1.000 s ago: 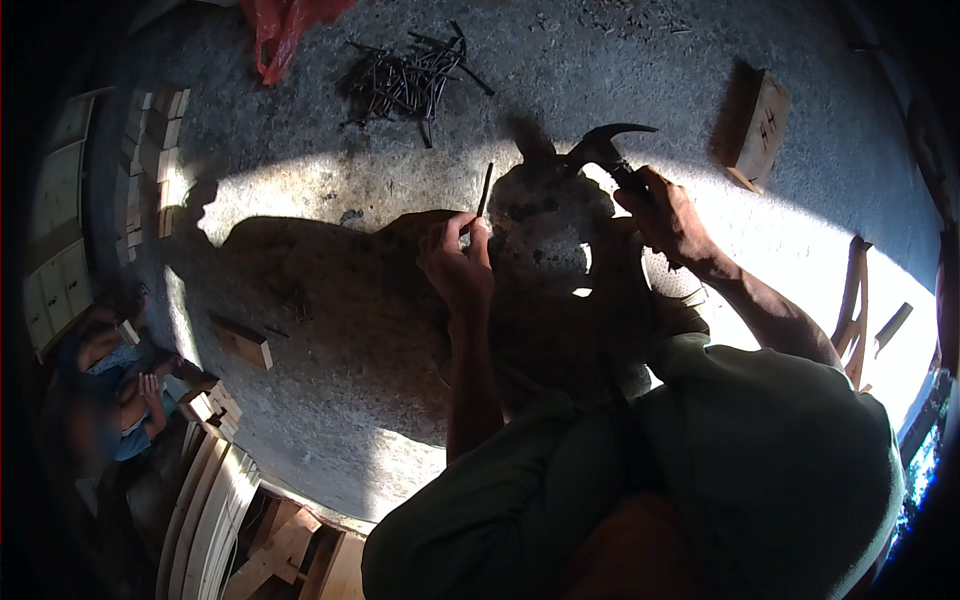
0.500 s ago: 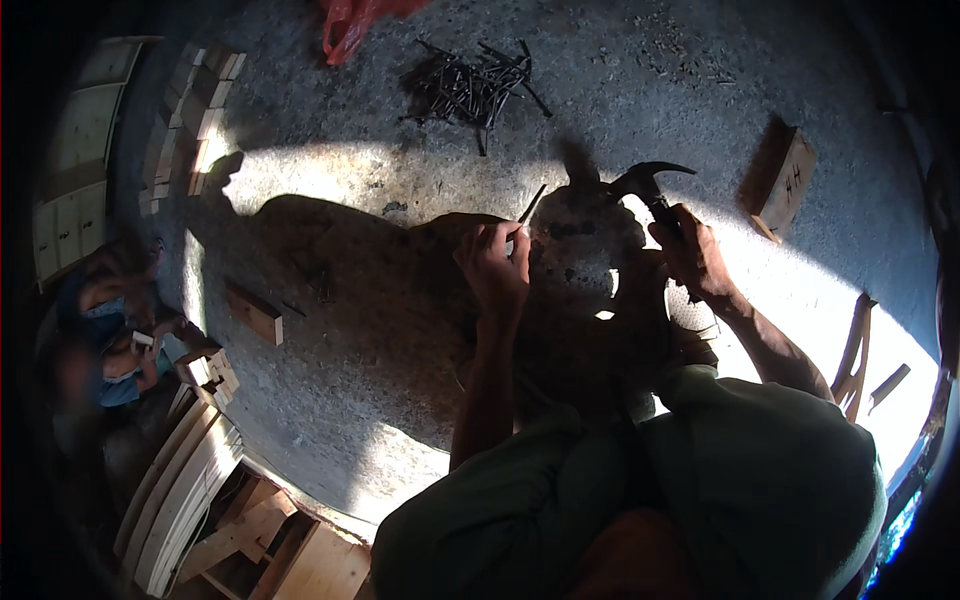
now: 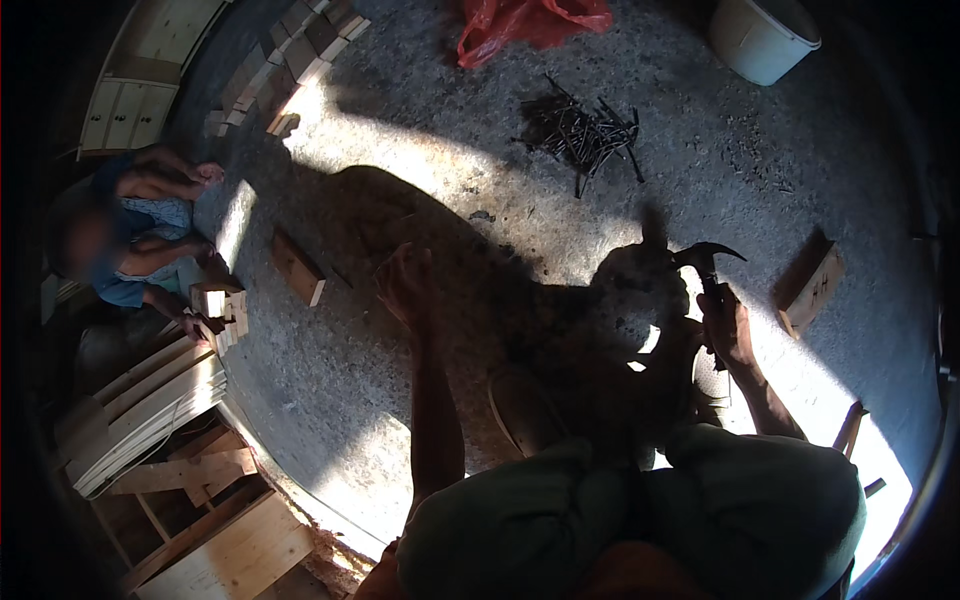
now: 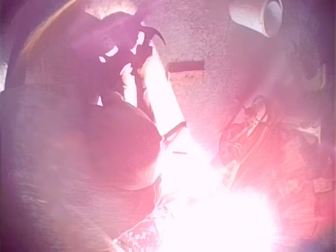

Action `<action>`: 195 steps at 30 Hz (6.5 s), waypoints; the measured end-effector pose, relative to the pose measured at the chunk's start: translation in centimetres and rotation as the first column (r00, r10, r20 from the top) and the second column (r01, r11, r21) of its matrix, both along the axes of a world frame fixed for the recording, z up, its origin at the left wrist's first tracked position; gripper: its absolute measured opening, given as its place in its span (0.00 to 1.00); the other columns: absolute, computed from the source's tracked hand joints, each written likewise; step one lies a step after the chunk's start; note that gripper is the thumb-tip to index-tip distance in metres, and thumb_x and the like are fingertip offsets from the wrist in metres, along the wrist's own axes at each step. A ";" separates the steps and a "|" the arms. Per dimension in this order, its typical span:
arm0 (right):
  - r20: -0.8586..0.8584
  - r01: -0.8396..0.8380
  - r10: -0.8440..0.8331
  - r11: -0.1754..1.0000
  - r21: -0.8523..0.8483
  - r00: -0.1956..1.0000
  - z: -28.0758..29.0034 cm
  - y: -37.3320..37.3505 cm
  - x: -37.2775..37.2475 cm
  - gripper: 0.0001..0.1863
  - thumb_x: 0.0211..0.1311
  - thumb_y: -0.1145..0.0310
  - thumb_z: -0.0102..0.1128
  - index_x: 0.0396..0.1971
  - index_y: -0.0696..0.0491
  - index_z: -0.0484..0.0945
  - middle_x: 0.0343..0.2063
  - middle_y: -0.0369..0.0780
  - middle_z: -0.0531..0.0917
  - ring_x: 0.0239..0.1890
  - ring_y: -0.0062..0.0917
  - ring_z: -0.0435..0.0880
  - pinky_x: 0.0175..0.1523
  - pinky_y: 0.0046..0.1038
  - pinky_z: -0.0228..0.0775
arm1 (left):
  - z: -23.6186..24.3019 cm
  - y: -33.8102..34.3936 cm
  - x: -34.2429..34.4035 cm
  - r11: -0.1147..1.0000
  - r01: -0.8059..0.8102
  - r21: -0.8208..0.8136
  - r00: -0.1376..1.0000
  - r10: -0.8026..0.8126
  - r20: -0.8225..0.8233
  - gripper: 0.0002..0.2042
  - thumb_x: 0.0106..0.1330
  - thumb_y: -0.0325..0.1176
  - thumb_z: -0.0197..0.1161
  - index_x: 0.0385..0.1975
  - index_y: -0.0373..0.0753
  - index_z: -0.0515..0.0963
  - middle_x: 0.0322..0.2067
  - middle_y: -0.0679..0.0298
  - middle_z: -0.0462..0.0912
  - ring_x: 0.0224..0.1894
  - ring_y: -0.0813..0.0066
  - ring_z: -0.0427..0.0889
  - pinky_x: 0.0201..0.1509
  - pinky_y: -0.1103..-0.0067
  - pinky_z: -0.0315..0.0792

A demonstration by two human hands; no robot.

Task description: Removing nails from scraps of wood using a hammer and a pry bar.

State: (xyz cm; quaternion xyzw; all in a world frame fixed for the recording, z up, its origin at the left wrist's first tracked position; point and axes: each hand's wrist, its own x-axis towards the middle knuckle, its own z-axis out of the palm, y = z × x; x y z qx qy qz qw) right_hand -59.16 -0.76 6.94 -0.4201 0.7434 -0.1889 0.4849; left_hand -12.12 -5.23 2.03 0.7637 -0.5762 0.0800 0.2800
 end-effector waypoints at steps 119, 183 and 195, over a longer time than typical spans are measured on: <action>-0.669 -0.805 0.493 0.520 -0.286 0.557 -3.7 -0.1 7.9 0.20 0.68 0.57 0.56 0.58 0.41 0.71 0.30 0.45 0.84 0.26 0.44 0.85 0.27 0.47 0.77 | -0.5 3.8 -14.2 0.836 0.518 0.183 0.781 -0.375 -0.500 0.07 0.54 0.22 0.69 0.32 0.38 0.82 0.31 0.57 0.83 0.33 0.57 0.83 0.37 0.68 0.75; -0.620 -0.766 0.461 0.481 -0.426 0.634 2.5 -2.4 10.2 0.12 0.63 0.66 0.63 0.40 0.52 0.72 0.26 0.45 0.81 0.21 0.40 0.82 0.21 0.39 0.73 | 0.2 3.5 -14.6 0.825 0.506 0.253 0.701 -0.222 -0.678 0.06 0.50 0.21 0.71 0.27 0.37 0.82 0.28 0.55 0.83 0.35 0.53 0.83 0.39 0.65 0.75; -0.615 -0.764 0.458 0.452 -0.461 0.642 1.7 -2.3 10.4 0.13 0.65 0.63 0.61 0.43 0.52 0.71 0.25 0.43 0.81 0.21 0.40 0.82 0.20 0.40 0.72 | 0.5 4.0 -14.7 0.822 0.479 0.309 0.756 -0.207 -0.621 0.06 0.47 0.23 0.71 0.24 0.38 0.81 0.27 0.57 0.84 0.33 0.56 0.83 0.40 0.65 0.75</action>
